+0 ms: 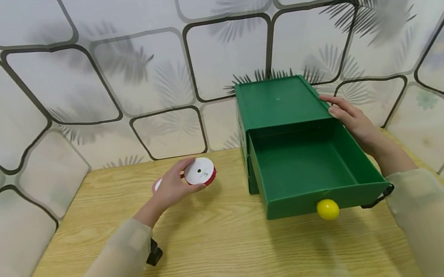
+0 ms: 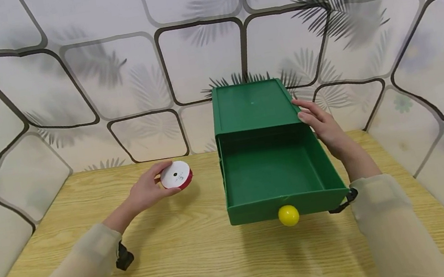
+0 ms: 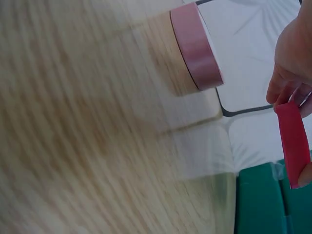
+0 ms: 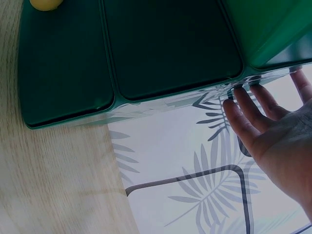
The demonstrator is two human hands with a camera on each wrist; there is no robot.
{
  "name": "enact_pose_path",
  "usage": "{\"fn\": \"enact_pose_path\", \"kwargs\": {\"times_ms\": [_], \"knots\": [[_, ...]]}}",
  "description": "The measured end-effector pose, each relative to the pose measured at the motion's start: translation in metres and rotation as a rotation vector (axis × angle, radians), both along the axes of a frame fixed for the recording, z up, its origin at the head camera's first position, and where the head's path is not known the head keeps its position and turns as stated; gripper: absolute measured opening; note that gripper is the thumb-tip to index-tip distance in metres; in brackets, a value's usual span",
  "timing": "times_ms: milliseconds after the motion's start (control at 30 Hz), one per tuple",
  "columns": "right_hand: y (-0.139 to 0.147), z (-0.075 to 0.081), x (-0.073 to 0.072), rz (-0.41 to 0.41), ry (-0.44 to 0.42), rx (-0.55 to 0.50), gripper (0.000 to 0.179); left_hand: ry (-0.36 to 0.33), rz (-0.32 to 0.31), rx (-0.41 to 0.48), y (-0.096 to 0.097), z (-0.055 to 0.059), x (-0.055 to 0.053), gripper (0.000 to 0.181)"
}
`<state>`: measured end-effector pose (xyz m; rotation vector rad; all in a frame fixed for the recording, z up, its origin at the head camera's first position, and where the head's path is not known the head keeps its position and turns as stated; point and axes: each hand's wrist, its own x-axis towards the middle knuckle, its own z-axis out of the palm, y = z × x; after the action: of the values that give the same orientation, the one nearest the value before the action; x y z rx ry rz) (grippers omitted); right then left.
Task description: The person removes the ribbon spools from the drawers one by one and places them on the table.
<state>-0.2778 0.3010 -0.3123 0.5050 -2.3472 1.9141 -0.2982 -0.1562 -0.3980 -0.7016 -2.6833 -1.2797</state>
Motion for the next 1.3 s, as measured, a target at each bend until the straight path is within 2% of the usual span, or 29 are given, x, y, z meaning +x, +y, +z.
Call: {"fn": "enact_pose_path", "kwargs": {"times_ms": [300, 633, 833, 1000, 1300], "knots": [[-0.001, 0.0, 0.001, 0.008, -0.008, -0.032, 0.04, -0.03, 0.008, -0.115, -0.009, -0.009, -0.009, 0.077], [-0.002, 0.0, 0.0, 0.003, 0.002, -0.029, 0.039, -0.057, -0.036, -0.228, -0.01, -0.02, -0.015, 0.079], [-0.002, 0.0, 0.001, 0.014, -0.002, -0.053, 0.038, -0.102, -0.027, -0.307, -0.01, -0.022, -0.019, 0.079], [-0.002, 0.0, 0.001, 0.02, -0.002, -0.066, 0.037, -0.124, -0.039, -0.328, -0.009, -0.021, -0.02, 0.079], [-0.001, 0.001, 0.002, -0.008, 0.003, 0.006, 0.04, -0.129, -0.055, -0.329, -0.006, -0.021, -0.019, 0.077]]}}
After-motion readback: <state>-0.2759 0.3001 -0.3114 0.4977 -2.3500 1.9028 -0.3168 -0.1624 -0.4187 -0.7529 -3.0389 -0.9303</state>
